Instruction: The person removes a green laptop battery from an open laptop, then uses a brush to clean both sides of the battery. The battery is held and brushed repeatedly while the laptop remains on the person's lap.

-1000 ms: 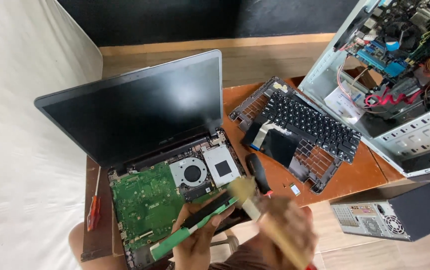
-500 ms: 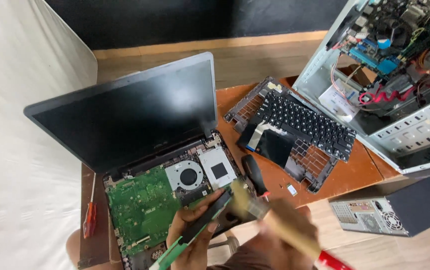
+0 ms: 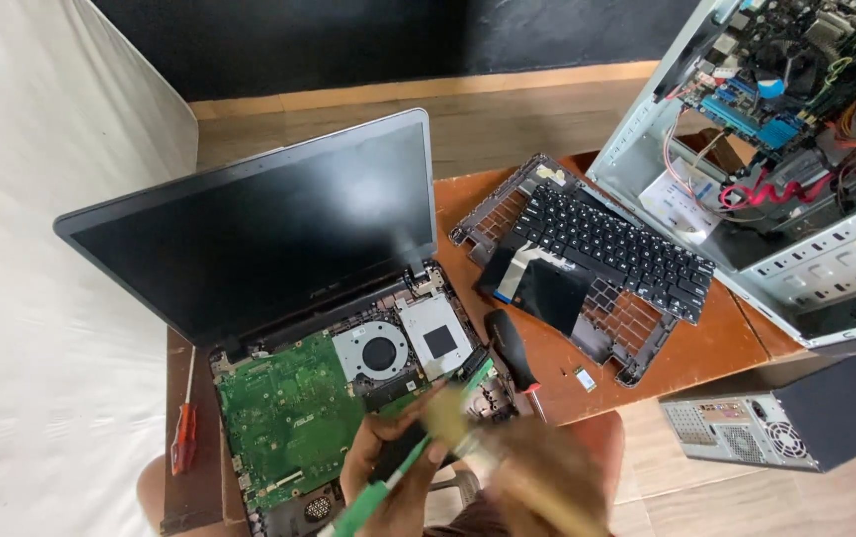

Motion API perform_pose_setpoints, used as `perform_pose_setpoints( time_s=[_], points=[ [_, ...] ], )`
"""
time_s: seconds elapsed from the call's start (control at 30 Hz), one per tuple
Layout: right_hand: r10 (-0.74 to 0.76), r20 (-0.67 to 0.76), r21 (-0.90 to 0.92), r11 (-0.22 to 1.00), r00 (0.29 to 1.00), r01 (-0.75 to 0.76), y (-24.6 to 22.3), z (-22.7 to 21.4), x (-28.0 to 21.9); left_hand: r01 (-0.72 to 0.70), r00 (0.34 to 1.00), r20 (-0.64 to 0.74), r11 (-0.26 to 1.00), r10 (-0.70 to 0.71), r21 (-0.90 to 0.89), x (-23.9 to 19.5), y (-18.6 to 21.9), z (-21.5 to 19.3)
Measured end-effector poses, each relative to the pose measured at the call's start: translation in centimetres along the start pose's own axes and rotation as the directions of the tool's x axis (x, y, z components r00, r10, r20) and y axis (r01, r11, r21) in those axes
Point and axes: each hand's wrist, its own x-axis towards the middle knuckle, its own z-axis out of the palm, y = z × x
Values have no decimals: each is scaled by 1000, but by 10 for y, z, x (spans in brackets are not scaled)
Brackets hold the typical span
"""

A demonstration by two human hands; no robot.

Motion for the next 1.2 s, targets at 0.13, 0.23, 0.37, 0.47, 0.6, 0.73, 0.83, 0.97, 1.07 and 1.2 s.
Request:
perform_pose_setpoints(
  time_s=[0.13, 0.23, 0.37, 0.47, 0.6, 0.73, 0.83, 0.97, 1.07, 1.2],
  points=[
    [-384, 107, -251, 882, 917, 399, -20, 2, 29, -130, 989, 56, 983, 138, -127, 4, -2, 2],
    [-315, -45, -127, 943, 948, 308, -42, 23, 15, -90, 996, 18, 990, 92, -112, 2, -8, -3],
    [-97, 320, -366, 905, 942, 218, 8, -11, 5, -6, 999, 43, 992, 11, -128, 5, 0, -9],
    [-94, 112, 353, 934, 989, 49, 19, -41, 39, -4, 999, 50, 997, 0, 78, 11, -3, -27],
    [-188, 225, 750, 660, 956, -47, 12, -45, 57, 30, 994, 102, 999, -27, -37, 18, -6, -39],
    [-22, 350, 676, 698, 936, -236, 12, -29, 44, 92, 988, 116, 994, -98, 60, 16, 2, -31],
    [201, 239, 586, 750, 950, -306, 17, -25, 32, 156, 979, 123, 985, -165, 76, 10, 24, -15],
    [40, 162, 484, 868, 986, -115, -36, -16, 44, 188, 967, 172, 982, -188, 20, 1, 38, -4],
    [-59, 228, 461, 886, 972, -55, -21, -24, 35, 195, 960, 224, 976, -169, -98, 6, 25, -5],
    [-165, 212, 456, 889, 963, 52, -26, -30, 33, 89, 966, 249, 995, -75, -44, -4, 23, 13]
  ],
)
